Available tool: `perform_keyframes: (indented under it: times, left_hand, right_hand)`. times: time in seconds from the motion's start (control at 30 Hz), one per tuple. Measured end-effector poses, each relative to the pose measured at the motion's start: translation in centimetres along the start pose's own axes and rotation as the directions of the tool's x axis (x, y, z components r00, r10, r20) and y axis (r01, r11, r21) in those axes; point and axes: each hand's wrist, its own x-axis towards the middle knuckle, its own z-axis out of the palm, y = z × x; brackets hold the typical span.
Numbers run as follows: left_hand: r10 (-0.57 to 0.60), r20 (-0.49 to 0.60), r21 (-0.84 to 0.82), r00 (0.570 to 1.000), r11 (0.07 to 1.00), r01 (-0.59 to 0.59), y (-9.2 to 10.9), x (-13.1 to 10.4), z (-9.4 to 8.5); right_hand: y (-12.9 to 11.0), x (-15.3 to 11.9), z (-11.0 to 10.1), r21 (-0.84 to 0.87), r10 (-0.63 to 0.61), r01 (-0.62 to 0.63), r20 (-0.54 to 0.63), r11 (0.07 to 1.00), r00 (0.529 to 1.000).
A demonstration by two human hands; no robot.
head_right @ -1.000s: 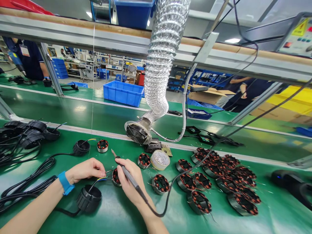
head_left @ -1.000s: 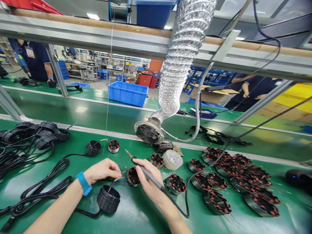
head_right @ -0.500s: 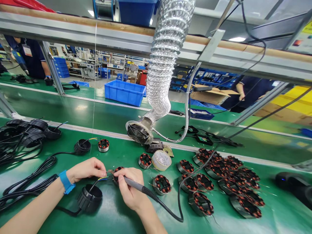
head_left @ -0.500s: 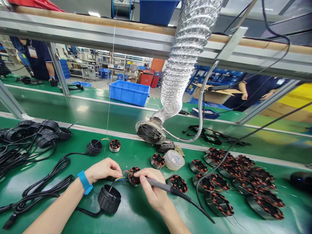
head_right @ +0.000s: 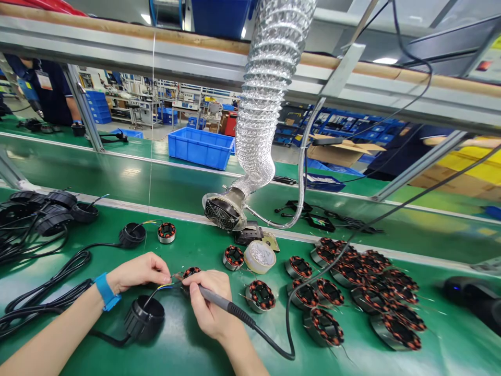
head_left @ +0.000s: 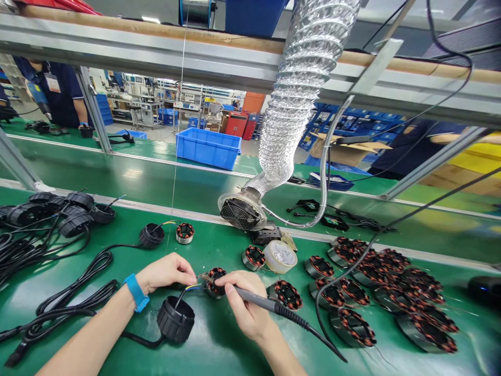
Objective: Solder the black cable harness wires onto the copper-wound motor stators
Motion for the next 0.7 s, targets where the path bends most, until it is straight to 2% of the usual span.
perform_keyframes:
  times: [0.33, 0.7]
  left_hand:
    - [0.009, 0.005, -0.003, 1.000, 1.000, -0.009, -0.20, 0.09, -0.03]
    - [0.018, -0.003, 0.011, 1.000, 1.000, -0.018, -0.18, -0.03, -0.11]
  right_hand:
    - [0.44, -0.19, -0.10, -0.009, -0.022, 0.021, -0.103, 1.000, 0.994]
    - [0.63, -0.38, 0.10, 0.017, -0.005, 0.006, -0.069, 1.000, 0.998]
